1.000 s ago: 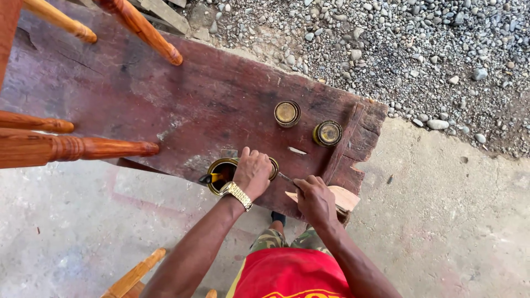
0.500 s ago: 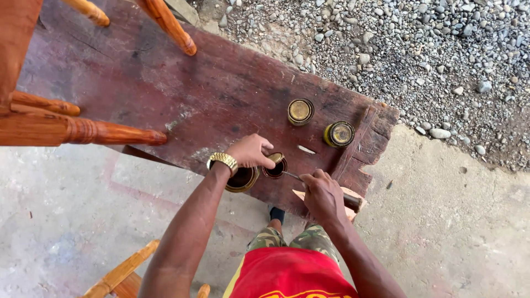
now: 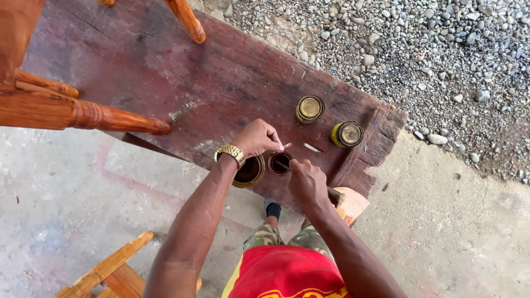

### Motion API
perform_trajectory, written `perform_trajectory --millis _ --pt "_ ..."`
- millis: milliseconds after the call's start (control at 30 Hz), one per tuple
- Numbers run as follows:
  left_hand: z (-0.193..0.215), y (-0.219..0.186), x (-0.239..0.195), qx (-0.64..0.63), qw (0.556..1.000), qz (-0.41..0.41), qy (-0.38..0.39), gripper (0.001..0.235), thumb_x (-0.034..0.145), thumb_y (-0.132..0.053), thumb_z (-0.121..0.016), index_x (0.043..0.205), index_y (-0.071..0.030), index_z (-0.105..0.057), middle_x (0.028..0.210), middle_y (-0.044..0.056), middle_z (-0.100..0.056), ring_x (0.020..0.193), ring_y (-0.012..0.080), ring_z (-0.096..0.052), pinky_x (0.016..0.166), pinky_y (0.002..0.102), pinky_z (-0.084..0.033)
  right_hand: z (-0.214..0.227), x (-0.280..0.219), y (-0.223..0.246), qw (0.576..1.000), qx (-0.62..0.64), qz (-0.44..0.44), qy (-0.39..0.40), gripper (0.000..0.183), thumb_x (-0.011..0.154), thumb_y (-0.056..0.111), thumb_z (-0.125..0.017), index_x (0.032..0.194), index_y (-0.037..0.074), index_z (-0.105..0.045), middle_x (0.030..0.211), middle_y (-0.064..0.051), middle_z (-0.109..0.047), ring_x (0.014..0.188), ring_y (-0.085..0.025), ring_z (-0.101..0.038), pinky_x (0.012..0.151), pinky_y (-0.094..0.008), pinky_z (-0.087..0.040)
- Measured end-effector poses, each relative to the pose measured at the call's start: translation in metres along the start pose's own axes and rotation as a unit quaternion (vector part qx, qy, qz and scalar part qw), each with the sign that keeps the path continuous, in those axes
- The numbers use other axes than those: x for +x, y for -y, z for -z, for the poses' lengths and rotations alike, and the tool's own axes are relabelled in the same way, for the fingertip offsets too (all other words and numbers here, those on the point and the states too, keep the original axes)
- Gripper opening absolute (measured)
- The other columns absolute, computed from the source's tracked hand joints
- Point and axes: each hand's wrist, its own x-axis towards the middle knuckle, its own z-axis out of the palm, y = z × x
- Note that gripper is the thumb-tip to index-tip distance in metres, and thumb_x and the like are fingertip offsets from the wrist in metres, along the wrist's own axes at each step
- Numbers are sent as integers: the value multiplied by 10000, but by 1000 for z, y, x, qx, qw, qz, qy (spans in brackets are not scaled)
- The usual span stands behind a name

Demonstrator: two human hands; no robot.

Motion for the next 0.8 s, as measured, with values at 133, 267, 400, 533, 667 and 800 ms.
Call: perform_trajectory --millis 133,267,400,533,667,800 --pt "0 -4 -3 22 1000 -1 -12 159 709 -182 -869 769 -51 -800 740 79 -785 674 118 -724 636 308 -567 -3 12 11 998 -46 -15 28 111 843 59 -614 919 62 -695 868 -213 -704 800 -413 -720 676 -521 -570" --pt "0 -6 -4 40 999 1 -22 164 698 -194 -879 777 -70 -807 755 80 -786 681 132 -739 643 314 -575 -9 19 16 996 -76 -16 39 108 853 87 -628 926 62 -703 863 -207 -714 800 -400 -729 669 -508 -581" --pt "0 -12 -7 44 999 10 -26 168 695 -203 -884 776 -78 -809 768 77 -789 690 139 -747 650 318 -584 -14 25 21 996 -86 -12 36 115 858 89 -630 924 57 -718 867 -212 -712 800 -395 -734 660 -504 -590" --pt "-2 -12 -6 48 998 23 -20 147 706 -201 -875 768 -86 -807 775 65 -792 700 136 -752 651 317 -594 -12 25 18 994 -65 -29 81 134 862 61 -618 911 61 -743 866 -215 -726 811 -387 -740 698 -505 -591" --pt "-1 -15 -7 51 998 27 -20 135 709 -192 -869 768 -89 -806 778 60 -794 703 135 -752 648 317 -595 5 19 -3 993 46 -70 81 140 825 45 -643 871 60 -774 852 -210 -741 778 -381 -734 734 -495 -576" --pt "1 -20 -9 57 998 30 -15 140 712 -194 -871 770 -85 -805 782 64 -794 703 137 -754 649 320 -595 28 16 -17 981 126 -122 88 108 781 116 -729 843 39 -774 796 -184 -743 736 -335 -740 722 -444 -580"
